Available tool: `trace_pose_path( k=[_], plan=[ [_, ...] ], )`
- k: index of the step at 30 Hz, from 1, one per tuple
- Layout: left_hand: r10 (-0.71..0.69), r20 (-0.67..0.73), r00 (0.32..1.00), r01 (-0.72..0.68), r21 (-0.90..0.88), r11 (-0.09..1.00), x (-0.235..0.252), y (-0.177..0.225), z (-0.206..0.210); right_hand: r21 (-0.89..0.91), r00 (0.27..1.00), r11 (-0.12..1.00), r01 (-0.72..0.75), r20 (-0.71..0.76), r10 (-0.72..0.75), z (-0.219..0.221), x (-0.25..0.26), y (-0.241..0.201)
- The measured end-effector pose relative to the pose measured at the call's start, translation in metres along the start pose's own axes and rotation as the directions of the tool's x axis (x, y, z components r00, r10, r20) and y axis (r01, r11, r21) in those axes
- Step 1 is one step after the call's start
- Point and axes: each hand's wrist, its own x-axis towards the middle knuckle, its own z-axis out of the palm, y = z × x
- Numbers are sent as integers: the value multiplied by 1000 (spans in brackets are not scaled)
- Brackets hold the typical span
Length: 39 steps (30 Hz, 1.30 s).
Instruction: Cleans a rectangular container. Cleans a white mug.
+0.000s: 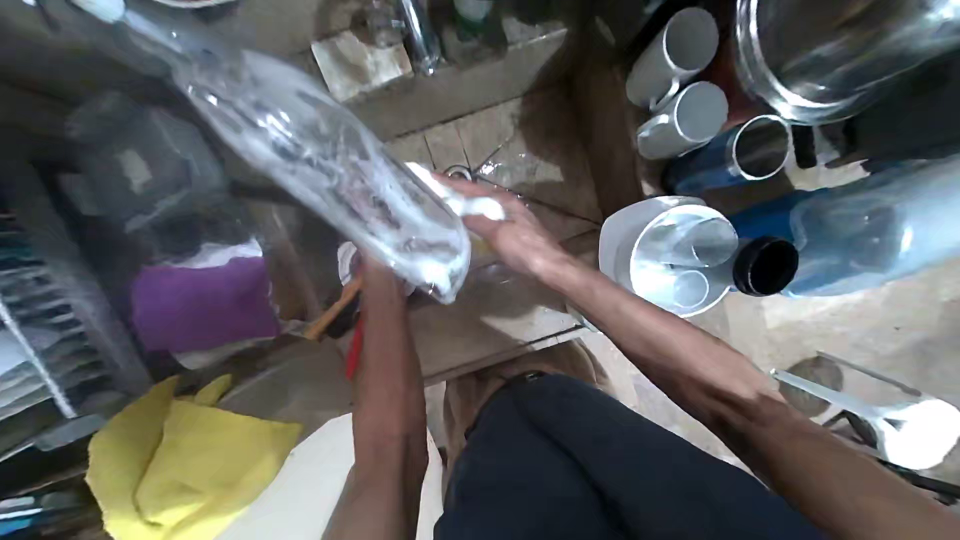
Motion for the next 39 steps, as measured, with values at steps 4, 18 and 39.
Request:
trace_pose_path(
  k=[4,18,39],
  plan=[
    [365,-39,930,-343,261,902,61,-18,-20,-52,990,989,136,-26,-138,-20,4,-43],
    [255,160,954,-255,879,403,3,-40,-83,-343,927,864,-369,-71,368,-68,18,61],
    [0,261,965,-252,931,264,9,-71,-96,-605,754,607,-516,15,656,-94,-3,96]
  ],
)
